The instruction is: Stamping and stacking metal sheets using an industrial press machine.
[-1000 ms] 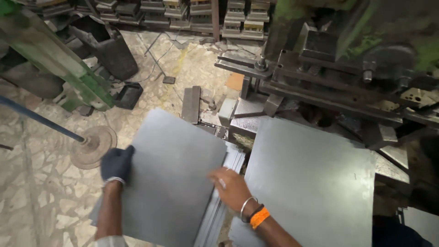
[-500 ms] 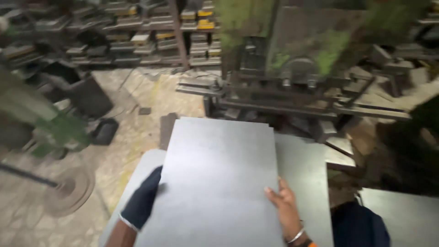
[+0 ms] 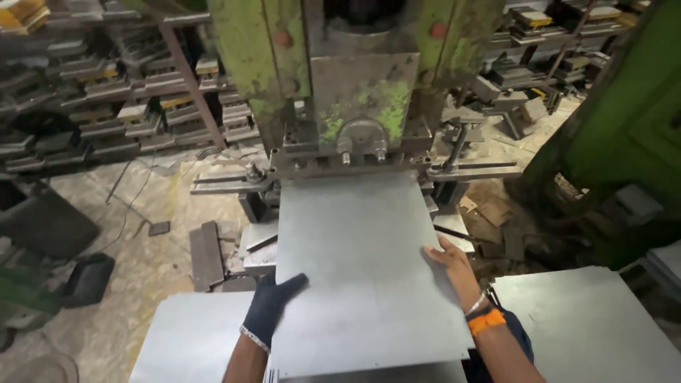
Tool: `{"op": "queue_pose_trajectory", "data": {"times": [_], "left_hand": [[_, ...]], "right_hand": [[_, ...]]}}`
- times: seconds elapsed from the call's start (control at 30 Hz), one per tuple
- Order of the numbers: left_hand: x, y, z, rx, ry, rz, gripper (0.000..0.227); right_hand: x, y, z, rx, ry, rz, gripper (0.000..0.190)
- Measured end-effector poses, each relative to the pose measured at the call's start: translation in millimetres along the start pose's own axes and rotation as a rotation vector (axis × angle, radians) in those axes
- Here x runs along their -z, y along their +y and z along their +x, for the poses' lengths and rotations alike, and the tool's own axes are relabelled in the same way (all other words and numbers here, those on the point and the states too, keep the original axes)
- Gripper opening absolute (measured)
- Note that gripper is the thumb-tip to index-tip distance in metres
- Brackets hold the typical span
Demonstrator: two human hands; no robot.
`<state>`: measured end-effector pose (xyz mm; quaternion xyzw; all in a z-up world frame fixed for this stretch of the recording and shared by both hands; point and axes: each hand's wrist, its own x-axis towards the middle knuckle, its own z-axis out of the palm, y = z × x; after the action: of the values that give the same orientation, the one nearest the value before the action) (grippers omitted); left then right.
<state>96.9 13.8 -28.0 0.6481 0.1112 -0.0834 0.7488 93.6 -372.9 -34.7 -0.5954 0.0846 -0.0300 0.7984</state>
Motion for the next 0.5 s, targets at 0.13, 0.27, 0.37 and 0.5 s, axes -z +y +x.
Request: {"op": "queue_pose_trajectory", "data": {"times": [0.13, 0.27, 0.37, 0.5], "left_hand": [[9.4, -12.7, 68.5, -0.074, -0.002, 0.107, 0.042], [24.4, -32.1, 166.7, 0.116, 0.037, -0.290, 0.051], [3.1, 10.4, 148.8, 0.146, 0.121, 0.174, 0.067], [-7.0, 24.2, 122.2, -0.020, 0.086, 0.137, 0.037]], "right_hand": [[36.0, 51.1, 77.7, -0.023, 0.119, 0.067, 0.063], [11.6, 19.4, 128.3, -0.102, 0.199, -0.171, 0.046], [-6.1, -5.4, 129.0, -0.024, 0.226, -0.143, 0.043], [28.5, 46.4, 156.4, 0.087, 0.018, 0.039, 0.026]]}}
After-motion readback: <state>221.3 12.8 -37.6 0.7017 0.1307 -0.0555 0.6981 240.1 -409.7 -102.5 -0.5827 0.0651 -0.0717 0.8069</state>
